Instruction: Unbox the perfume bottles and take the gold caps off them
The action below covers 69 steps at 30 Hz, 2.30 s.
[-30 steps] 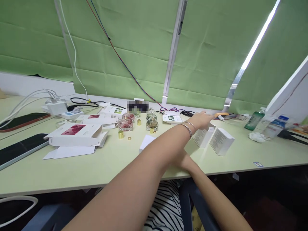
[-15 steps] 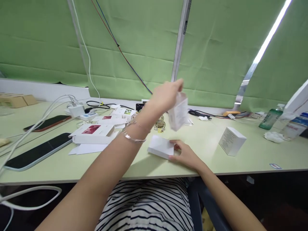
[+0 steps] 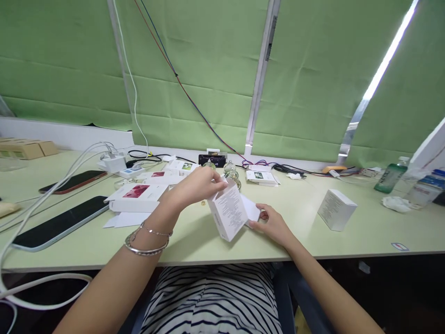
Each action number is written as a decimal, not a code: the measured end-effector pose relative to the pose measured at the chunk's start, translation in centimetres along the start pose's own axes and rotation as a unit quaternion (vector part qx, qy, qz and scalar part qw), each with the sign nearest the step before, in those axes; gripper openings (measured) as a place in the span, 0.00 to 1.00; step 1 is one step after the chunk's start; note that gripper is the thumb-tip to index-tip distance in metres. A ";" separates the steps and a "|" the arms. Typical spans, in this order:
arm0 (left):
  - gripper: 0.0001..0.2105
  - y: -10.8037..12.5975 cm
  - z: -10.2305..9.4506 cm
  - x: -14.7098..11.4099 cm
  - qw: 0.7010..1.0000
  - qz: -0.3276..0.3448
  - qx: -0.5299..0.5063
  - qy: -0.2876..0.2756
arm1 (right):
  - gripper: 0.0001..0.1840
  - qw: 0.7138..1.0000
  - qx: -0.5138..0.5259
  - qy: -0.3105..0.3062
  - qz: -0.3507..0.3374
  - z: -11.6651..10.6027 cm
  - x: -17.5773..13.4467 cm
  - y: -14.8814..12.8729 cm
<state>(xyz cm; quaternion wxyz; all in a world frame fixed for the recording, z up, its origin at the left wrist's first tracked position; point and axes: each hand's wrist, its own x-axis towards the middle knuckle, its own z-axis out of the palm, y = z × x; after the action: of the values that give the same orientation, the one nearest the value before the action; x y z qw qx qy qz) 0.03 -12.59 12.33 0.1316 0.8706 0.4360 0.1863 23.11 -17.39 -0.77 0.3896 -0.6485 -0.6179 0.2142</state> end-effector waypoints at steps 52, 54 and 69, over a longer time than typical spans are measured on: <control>0.34 -3.0 1.1 -1.3 0.982 0.129 -0.003 -0.138 | 0.36 0.999 -0.032 -0.016 0.017 0.0 -0.2 -0.3; 0.39 -3.5 1.0 -1.3 0.973 0.141 -0.027 -0.182 | 0.37 0.999 -0.032 -0.013 0.020 0.0 -0.2 -0.2; 0.37 -3.5 4.5 -2.0 0.945 0.100 -0.281 -0.135 | 0.36 0.974 0.220 0.051 0.022 -1.1 0.3 -0.5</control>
<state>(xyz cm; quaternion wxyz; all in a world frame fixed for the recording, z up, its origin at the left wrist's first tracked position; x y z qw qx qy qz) -1.56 -12.46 6.47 0.4090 0.8543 0.2553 0.1941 23.67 -17.40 0.37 0.5489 -0.5706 -0.5204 0.3199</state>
